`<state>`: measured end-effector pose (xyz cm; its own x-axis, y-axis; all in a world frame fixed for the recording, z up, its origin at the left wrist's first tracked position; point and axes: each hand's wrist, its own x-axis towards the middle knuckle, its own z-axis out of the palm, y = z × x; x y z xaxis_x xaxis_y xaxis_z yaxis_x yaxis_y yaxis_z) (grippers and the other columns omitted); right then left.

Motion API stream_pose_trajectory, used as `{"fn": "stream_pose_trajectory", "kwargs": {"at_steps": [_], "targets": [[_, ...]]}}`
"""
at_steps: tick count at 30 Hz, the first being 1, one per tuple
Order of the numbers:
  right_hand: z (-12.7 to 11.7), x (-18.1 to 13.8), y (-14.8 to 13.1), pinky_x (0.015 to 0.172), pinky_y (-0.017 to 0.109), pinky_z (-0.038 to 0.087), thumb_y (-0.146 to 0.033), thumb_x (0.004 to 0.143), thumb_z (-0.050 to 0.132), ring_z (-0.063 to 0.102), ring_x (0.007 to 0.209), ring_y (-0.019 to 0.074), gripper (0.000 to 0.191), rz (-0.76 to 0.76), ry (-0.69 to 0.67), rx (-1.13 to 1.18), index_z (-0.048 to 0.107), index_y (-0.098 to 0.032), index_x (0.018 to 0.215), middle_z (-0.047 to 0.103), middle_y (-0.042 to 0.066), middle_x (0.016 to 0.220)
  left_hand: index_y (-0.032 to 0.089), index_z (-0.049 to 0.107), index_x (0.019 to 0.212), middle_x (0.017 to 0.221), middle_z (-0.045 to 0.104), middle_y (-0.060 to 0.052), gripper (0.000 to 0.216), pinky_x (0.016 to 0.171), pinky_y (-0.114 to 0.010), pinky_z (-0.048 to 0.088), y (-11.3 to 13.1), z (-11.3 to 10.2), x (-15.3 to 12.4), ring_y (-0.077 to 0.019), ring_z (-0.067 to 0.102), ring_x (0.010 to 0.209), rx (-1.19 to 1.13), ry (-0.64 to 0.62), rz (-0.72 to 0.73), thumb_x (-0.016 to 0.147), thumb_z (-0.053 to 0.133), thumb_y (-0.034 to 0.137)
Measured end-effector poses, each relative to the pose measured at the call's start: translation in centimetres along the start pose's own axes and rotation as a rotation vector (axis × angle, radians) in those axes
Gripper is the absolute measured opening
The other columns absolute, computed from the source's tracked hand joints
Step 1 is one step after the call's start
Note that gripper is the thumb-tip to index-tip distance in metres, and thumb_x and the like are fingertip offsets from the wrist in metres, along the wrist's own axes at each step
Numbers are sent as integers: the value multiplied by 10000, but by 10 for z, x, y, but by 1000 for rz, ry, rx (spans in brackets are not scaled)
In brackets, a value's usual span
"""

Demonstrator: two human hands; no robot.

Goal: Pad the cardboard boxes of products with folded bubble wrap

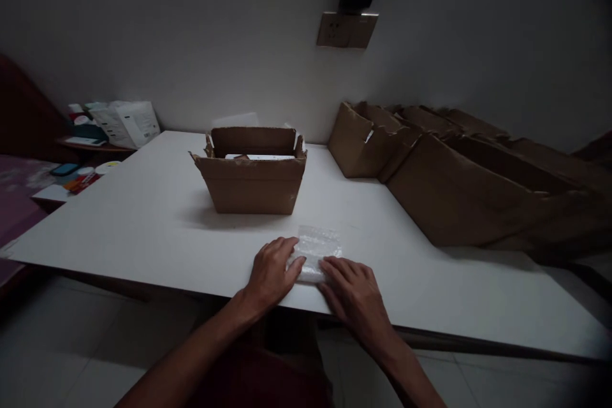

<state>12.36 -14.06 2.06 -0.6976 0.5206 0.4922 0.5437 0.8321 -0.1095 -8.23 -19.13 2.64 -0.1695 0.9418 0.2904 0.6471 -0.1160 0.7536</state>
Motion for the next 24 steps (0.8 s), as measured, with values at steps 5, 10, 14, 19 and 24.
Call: {"fn": "stream_pose_trajectory", "kwargs": {"at_steps": [5, 10, 14, 19, 24], "targets": [[4, 6, -2, 758, 398, 532, -330, 973, 485, 683, 863, 245, 267, 202, 98, 223, 653, -242, 1162, 752, 81, 988, 160, 543, 1246, 1251, 619, -150, 496, 928, -385, 502, 12, -12, -22, -222, 633, 1040, -758, -1, -461, 785, 623, 325], [-7, 6, -23, 758, 358, 576, -418, 953, 530, 695, 884, 233, 257, 295, -46, 539, 679, -257, 1087, 741, 67, 987, 152, 604, 1135, 1004, 685, -50, 531, 841, -274, 466, 20, -13, -32, -148, 616, 879, -1282, -108, -566, 608, 663, 164], [-6, 7, -22, 917, 454, 534, -466, 878, 628, 634, 1093, 285, 355, 310, 39, 491, 633, -267, 1172, 665, 104, 1197, 152, 642, 981, 815, 653, 10, 384, 741, -234, 431, 23, -10, -33, -107, 563, 750, -1339, -43, -572, 598, 674, 138], [-3, 8, -16, 906, 385, 551, -502, 825, 677, 627, 1137, 276, 650, 371, -84, 744, 474, -253, 1391, 608, 123, 1319, 152, 630, 859, 776, 627, 20, 261, 710, -226, 407, 24, -12, -33, -100, 525, 721, -1352, 34, -520, 606, 691, 161], [2, 13, -24, 656, 247, 570, -460, 813, 685, 688, 755, 196, 296, 484, 47, 863, 636, -223, 982, 708, 43, 874, 151, 611, 855, 790, 632, 2, 248, 725, -243, 413, 22, -11, -29, -123, 537, 746, -1244, 70, -487, 617, 670, 188]]}}
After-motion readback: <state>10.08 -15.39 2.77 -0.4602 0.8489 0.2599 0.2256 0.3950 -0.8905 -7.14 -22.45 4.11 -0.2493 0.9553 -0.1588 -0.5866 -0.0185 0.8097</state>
